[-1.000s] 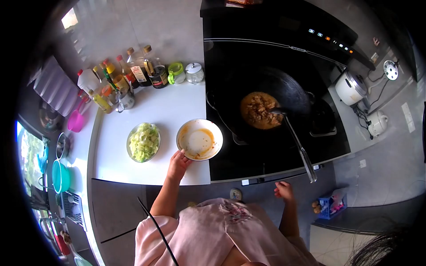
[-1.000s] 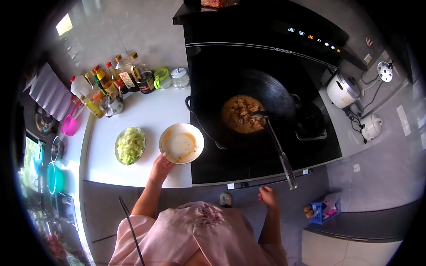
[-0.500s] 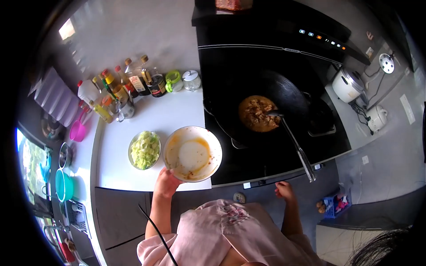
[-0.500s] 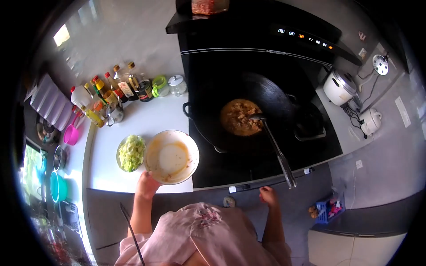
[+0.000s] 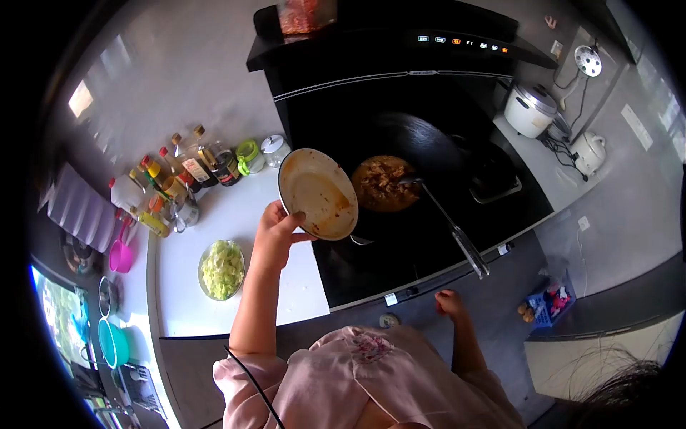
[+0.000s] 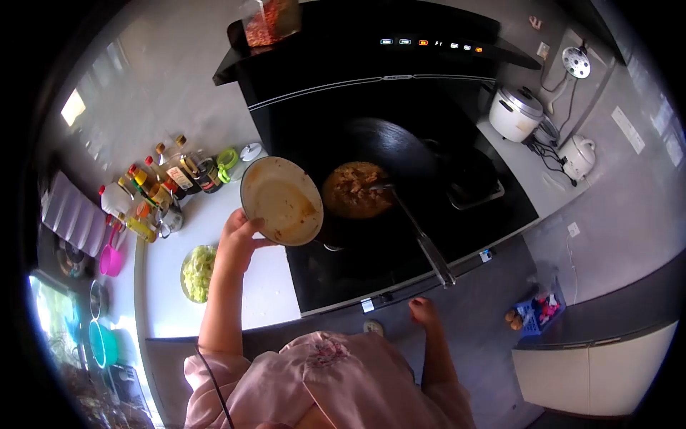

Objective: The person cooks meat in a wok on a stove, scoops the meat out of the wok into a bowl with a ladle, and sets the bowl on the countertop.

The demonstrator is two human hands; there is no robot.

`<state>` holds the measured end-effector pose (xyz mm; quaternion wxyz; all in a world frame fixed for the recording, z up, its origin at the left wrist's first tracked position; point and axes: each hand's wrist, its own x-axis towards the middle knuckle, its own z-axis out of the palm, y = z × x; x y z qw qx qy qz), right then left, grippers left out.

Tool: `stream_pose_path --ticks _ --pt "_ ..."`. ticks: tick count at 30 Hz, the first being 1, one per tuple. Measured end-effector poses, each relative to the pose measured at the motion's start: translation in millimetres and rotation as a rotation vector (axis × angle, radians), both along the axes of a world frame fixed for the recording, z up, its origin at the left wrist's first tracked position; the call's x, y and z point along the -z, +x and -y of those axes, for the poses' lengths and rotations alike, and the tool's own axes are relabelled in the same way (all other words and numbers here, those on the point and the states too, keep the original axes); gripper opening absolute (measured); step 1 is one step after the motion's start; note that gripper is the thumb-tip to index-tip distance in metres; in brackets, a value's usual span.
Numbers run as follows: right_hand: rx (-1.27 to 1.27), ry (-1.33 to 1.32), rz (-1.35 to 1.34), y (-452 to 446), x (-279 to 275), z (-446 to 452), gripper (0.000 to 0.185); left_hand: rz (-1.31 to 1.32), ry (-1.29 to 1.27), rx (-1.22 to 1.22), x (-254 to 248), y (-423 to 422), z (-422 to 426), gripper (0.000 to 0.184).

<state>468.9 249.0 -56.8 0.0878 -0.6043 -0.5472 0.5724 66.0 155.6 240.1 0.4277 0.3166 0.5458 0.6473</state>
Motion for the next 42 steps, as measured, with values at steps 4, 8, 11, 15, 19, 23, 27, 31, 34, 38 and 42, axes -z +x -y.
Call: stream_pose_path --ticks 4,8,11,15,19,23,27,31,34,38,42 --pt "0.18 -0.021 -0.041 19 12 12 0.017 -0.091 -0.085 0.004 -7 0 -28 0.026" --pt "0.082 0.245 0.015 49 40 0 0.016 -0.112 -0.118 0.052 -8 -5 -48 0.024" --pt "0.237 0.285 -0.144 52 12 -4 0.015 -0.138 -0.134 0.056 -8 -5 -57 0.025" --pt "0.544 0.317 -0.354 25 -114 -19 0.021 -0.169 -0.173 0.058 -10 -7 -66 0.025" --pt "0.581 0.504 -0.563 5 -186 -37 0.027 -0.214 -0.215 0.07 -15 -4 -73 0.023" --pt "0.166 0.708 -0.336 -21 -235 -37 0.037 -0.266 -0.241 0.081 -15 -6 -82 0.022" --pt "-0.257 0.998 0.113 -50 -264 -30 0.053 -0.242 -0.268 0.09 -21 -7 -86 0.02" --pt "-0.334 0.846 0.283 -55 -274 -31 0.051 -0.164 -0.308 0.117 -24 -6 -91 0.019" --pt "-0.326 0.892 0.131 -43 -273 -26 0.048 -0.192 -0.354 0.13 -18 -12 -98 0.018" --pt "-0.307 0.889 -0.132 -36 -279 -6 0.045 -0.254 -0.366 0.169 -19 -14 -104 0.019" --pt "-0.327 0.984 -0.099 -38 -270 1 0.044 -0.267 -0.39 0.194 -24 -13 -112 0.022"
